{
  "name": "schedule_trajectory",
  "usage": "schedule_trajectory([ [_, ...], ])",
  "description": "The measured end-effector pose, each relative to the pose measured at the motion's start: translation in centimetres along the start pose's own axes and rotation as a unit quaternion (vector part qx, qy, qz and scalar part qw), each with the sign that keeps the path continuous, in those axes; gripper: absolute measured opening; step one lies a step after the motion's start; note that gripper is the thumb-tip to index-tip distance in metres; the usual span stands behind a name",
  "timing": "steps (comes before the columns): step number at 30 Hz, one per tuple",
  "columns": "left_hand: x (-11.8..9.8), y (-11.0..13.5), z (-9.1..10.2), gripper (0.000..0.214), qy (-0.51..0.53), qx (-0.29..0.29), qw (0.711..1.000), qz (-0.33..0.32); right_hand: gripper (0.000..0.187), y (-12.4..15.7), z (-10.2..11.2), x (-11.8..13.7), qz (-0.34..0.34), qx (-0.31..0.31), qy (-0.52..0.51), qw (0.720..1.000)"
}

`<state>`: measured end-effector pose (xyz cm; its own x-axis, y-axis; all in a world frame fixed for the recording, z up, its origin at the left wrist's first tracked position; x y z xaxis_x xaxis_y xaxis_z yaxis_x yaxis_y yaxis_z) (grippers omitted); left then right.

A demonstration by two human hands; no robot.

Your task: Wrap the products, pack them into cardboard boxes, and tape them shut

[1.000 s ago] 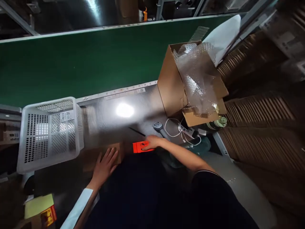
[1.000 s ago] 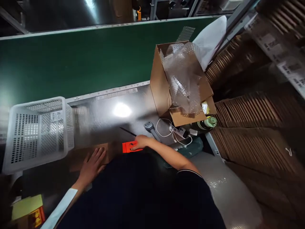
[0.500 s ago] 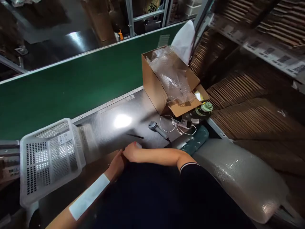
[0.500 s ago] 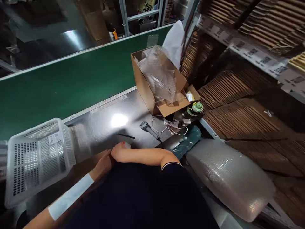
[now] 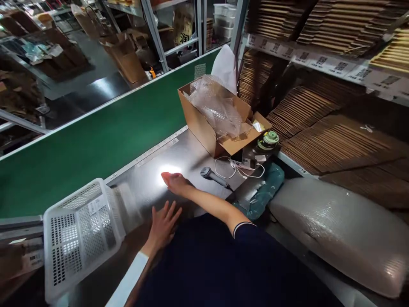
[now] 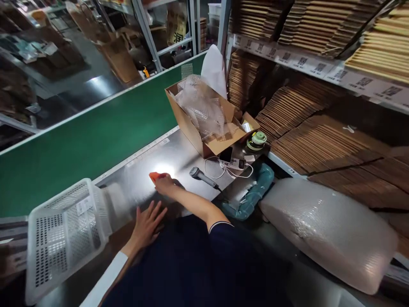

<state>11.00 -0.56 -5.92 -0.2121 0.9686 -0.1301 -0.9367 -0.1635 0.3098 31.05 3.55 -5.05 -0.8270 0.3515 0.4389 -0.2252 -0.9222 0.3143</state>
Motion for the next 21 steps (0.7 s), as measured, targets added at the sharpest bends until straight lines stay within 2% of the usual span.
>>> schedule_trajectory([
  [3, 1.6, 3.4, 0.1, 0.109, 0.029, -0.05, 0.985, 0.161, 0.036, -1.0, 1.5, -1.7, -0.024, -0.014, 0.012, 1.0],
  [6, 1.9, 5.5, -0.3, 0.115, 0.109, -0.071, 0.969, 0.21, 0.045, -1.3, 1.8, -2.6, -0.034, -0.043, 0.018, 0.998],
  [8, 1.8, 6.1, -0.2, 0.113, 0.149, -0.111, 0.955, 0.233, 0.061, -1.0, 0.6, -1.9, -0.038, -0.08, 0.008, 0.996],
  [10, 1.5, 6.4, 0.0, 0.111, 0.188, -0.169, 0.93, 0.266, 0.068, 0.0, -1.4, 0.2, -0.004, -0.122, -0.067, 0.99],
  [11, 1.2, 6.5, 0.2, 0.111, 0.212, -0.204, 0.915, 0.275, 0.068, 0.7, -2.7, 1.6, 0.035, -0.122, -0.112, 0.985],
  [13, 0.5, 6.5, 0.2, 0.113, 0.269, -0.274, 0.879, 0.281, 0.069, 1.8, -4.9, 4.2, 0.115, -0.085, -0.183, 0.973],
  [14, 0.3, 6.5, 0.1, 0.114, 0.302, -0.306, 0.858, 0.282, 0.071, 2.1, -5.5, 5.0, 0.139, -0.059, -0.204, 0.967],
  [16, 0.5, 6.2, -0.5, 0.121, 0.38, -0.361, 0.798, 0.297, 0.074, 1.8, -5.3, 4.8, 0.137, -0.049, -0.251, 0.957],
  [19, 2.7, 5.4, -1.8, 0.128, 0.519, -0.432, 0.662, 0.327, 0.085, 0.0, -2.1, 0.8, 0.099, -0.113, -0.35, 0.925],
  [21, 4.8, 4.5, -2.5, 0.117, 0.593, -0.454, 0.57, 0.341, 0.087, -0.8, -0.4, -2.6, 0.085, -0.109, -0.379, 0.915],
])
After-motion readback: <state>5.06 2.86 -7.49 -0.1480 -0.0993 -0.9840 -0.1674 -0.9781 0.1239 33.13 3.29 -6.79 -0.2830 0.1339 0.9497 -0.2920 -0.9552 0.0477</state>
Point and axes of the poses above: each hand's wrist, its own y-axis away from the middle knuckle, its own z-axis out of the back of the hand, x = y × z, the point moved 4 cm from there along -y, towards the middle knuckle, and after that the axes turned 3 degrees about -z, right-handed, at the moved point
